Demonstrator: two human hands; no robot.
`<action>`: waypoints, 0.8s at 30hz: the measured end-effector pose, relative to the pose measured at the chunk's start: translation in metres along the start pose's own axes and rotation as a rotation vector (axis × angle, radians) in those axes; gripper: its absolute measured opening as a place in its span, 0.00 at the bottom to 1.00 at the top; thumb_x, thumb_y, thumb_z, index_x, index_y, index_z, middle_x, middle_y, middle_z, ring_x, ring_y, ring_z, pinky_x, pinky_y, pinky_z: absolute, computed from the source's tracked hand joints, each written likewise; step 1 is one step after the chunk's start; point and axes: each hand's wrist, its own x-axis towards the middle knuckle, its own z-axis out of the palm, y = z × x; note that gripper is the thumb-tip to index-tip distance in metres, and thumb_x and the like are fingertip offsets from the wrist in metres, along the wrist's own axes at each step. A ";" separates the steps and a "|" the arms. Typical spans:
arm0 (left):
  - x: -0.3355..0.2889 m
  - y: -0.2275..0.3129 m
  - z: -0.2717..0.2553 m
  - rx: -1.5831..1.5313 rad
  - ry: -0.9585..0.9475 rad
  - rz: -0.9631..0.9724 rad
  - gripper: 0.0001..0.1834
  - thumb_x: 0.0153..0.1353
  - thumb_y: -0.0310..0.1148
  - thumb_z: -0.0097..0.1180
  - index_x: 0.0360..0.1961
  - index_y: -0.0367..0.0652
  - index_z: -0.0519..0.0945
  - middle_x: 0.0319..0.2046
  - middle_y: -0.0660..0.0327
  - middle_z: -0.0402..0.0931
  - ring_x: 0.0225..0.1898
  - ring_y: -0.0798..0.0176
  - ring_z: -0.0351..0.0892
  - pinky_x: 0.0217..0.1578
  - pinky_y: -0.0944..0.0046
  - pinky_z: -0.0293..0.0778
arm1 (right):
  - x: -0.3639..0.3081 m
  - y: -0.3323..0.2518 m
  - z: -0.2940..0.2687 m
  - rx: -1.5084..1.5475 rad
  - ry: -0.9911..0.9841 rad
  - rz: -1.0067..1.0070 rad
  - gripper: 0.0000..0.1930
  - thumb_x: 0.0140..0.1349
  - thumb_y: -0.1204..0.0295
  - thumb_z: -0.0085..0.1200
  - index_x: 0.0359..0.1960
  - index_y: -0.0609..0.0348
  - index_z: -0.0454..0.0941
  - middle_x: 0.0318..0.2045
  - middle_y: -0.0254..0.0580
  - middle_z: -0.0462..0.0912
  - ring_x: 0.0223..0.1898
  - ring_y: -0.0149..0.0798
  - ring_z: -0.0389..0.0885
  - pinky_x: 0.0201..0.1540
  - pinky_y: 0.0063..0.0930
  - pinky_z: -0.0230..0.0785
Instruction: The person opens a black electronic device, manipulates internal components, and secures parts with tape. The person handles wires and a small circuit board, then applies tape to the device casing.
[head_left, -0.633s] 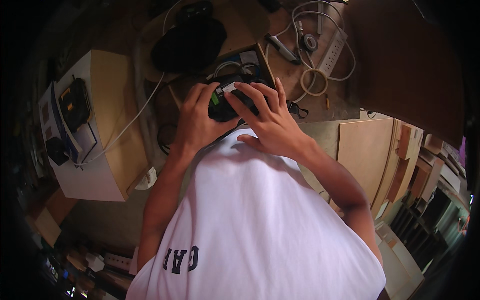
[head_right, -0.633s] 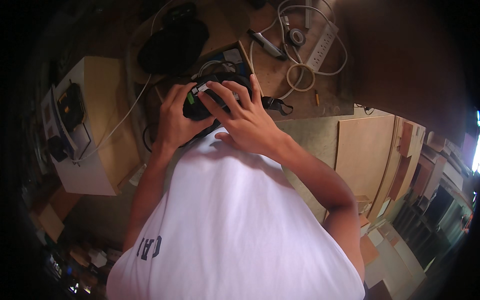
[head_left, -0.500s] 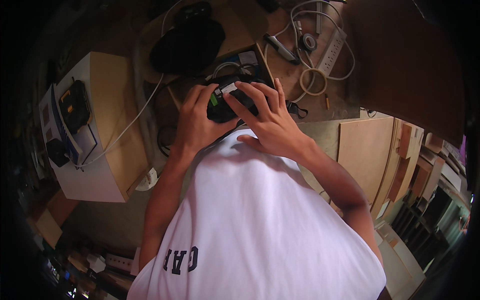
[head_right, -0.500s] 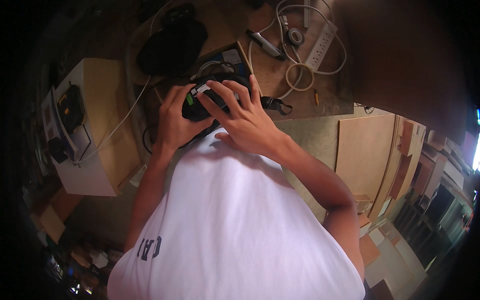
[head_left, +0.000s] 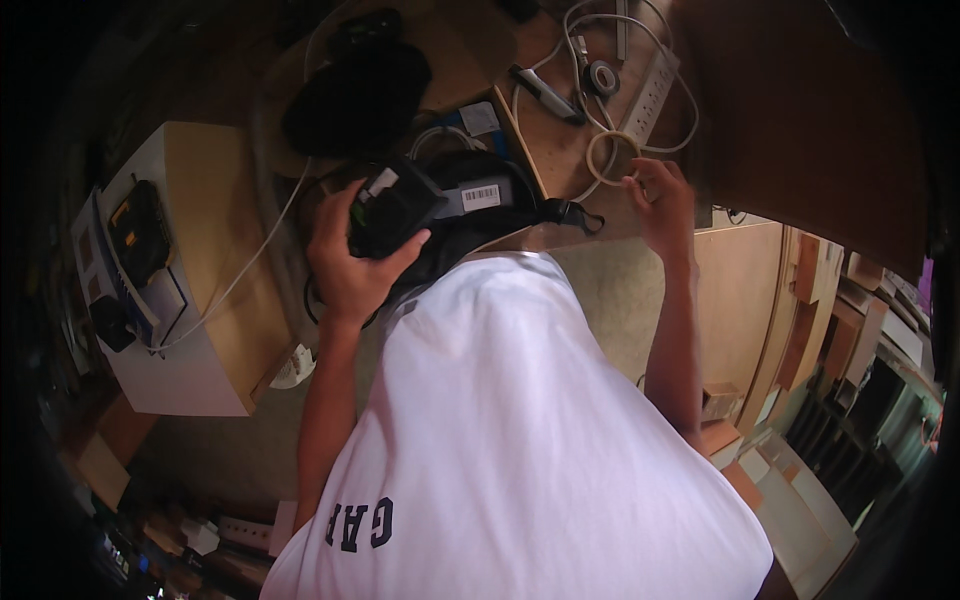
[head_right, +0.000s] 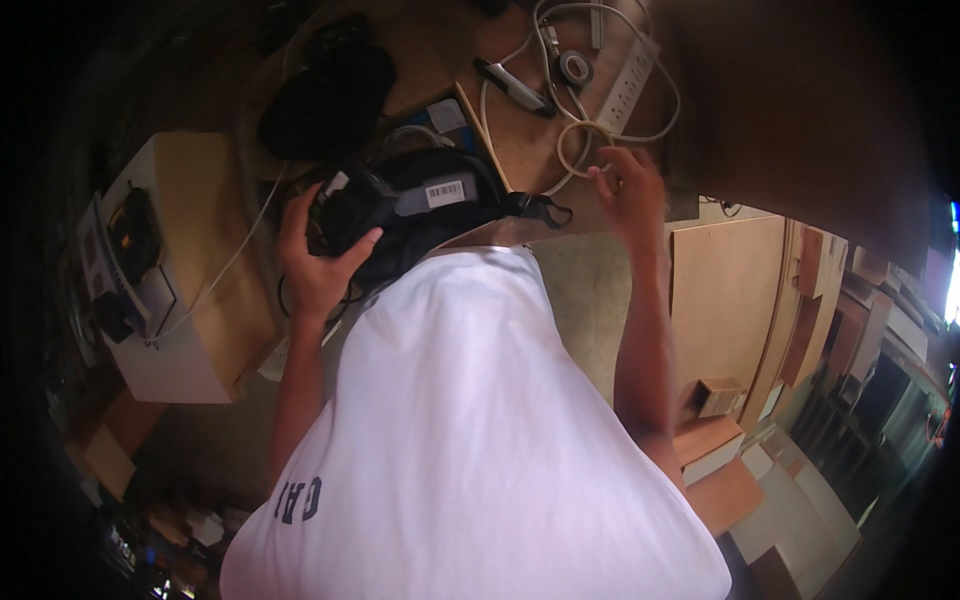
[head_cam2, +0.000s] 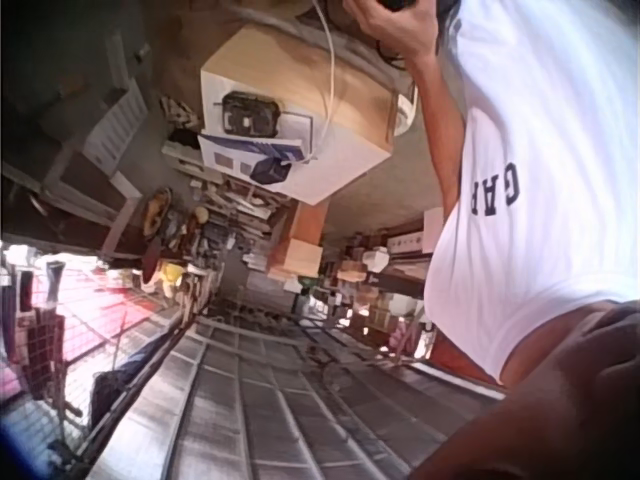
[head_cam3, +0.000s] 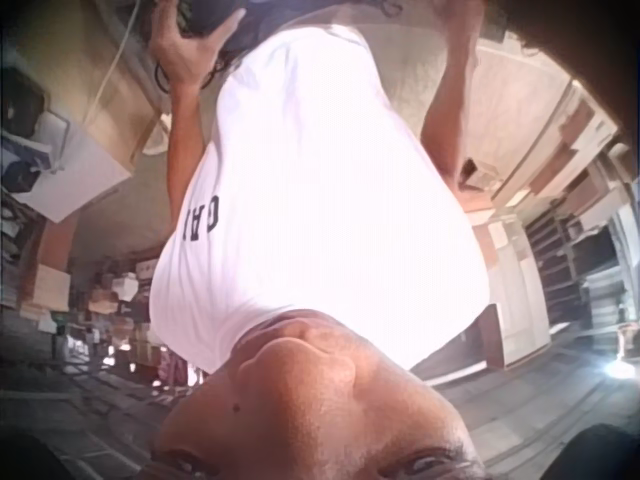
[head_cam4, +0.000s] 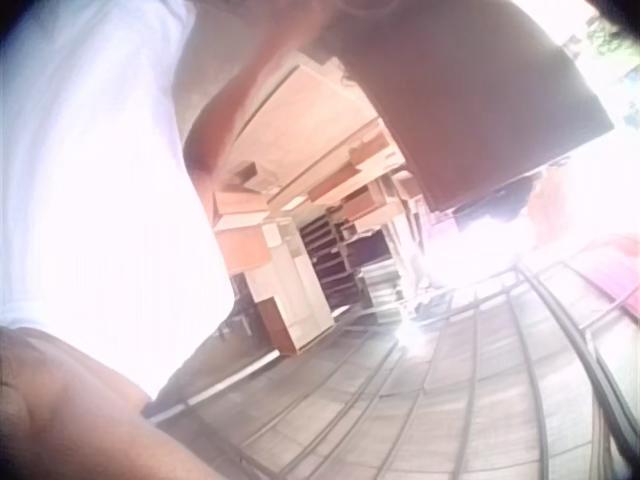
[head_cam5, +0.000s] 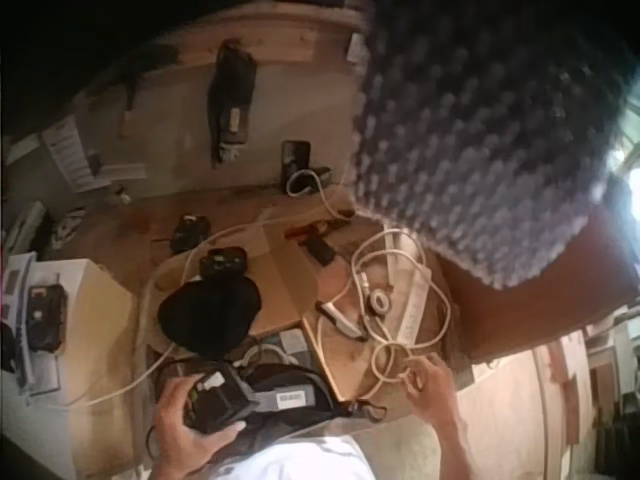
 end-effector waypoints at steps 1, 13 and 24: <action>-0.003 -0.004 -0.001 -0.052 0.015 -0.048 0.42 0.48 0.38 0.90 0.63 0.34 0.83 0.51 0.49 0.85 0.52 0.46 0.87 0.54 0.50 0.83 | -0.005 -0.007 0.003 0.088 -0.015 0.005 0.12 0.68 0.74 0.72 0.52 0.56 0.90 0.44 0.45 0.88 0.43 0.47 0.89 0.50 0.39 0.82; 0.000 -0.005 -0.003 -0.338 0.010 -0.268 0.40 0.53 0.33 0.88 0.64 0.31 0.82 0.53 0.53 0.84 0.54 0.58 0.86 0.57 0.57 0.82 | -0.018 -0.141 0.079 0.257 -0.279 -0.450 0.16 0.63 0.77 0.72 0.52 0.53 0.89 0.50 0.42 0.85 0.56 0.52 0.81 0.62 0.46 0.74; -0.001 0.008 -0.005 -0.111 -0.073 -0.106 0.40 0.51 0.35 0.88 0.64 0.34 0.83 0.52 0.52 0.85 0.52 0.55 0.88 0.55 0.55 0.83 | -0.011 -0.086 0.054 0.261 -0.103 -0.207 0.11 0.63 0.75 0.73 0.47 0.53 0.92 0.43 0.46 0.88 0.49 0.55 0.87 0.53 0.47 0.80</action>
